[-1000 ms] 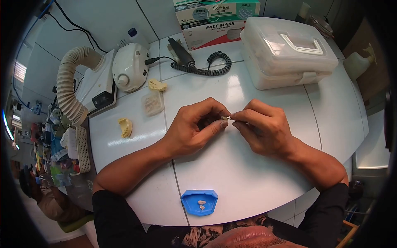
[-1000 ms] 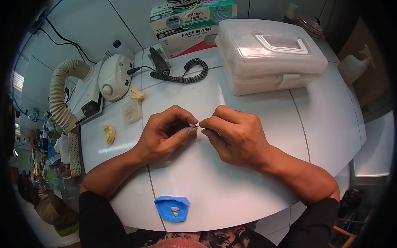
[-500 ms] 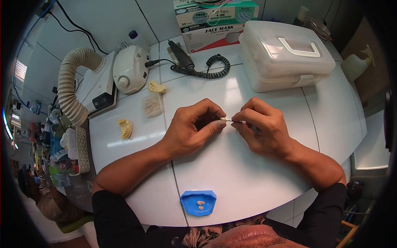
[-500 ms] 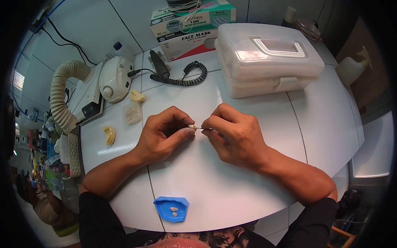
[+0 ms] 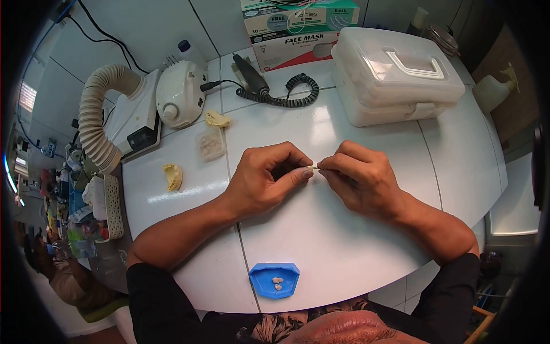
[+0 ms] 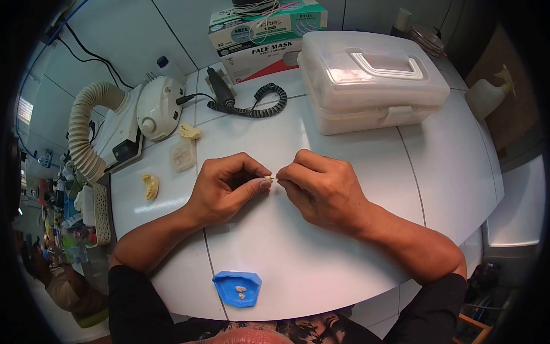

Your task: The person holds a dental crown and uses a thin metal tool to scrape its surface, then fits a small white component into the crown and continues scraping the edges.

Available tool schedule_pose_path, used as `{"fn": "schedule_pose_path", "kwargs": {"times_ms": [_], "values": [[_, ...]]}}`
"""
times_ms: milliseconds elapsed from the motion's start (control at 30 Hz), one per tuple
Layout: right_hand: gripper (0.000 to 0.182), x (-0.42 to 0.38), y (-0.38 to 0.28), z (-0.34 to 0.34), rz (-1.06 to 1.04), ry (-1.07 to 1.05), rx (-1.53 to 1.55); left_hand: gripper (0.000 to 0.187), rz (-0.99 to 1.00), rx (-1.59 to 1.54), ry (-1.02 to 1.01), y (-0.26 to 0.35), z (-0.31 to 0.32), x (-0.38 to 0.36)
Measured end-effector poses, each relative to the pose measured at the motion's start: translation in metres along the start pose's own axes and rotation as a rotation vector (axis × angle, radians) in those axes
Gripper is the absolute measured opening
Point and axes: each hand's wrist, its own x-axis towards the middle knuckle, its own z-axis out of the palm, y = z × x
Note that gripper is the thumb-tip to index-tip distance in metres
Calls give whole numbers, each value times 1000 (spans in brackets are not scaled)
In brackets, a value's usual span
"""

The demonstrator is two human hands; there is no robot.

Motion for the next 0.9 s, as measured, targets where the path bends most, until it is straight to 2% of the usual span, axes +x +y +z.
{"fn": "schedule_pose_path", "kwargs": {"times_ms": [900], "values": [[13,0,-2,-1,35,-38,100,13,-25,42,-30,0,-2,1]]}}
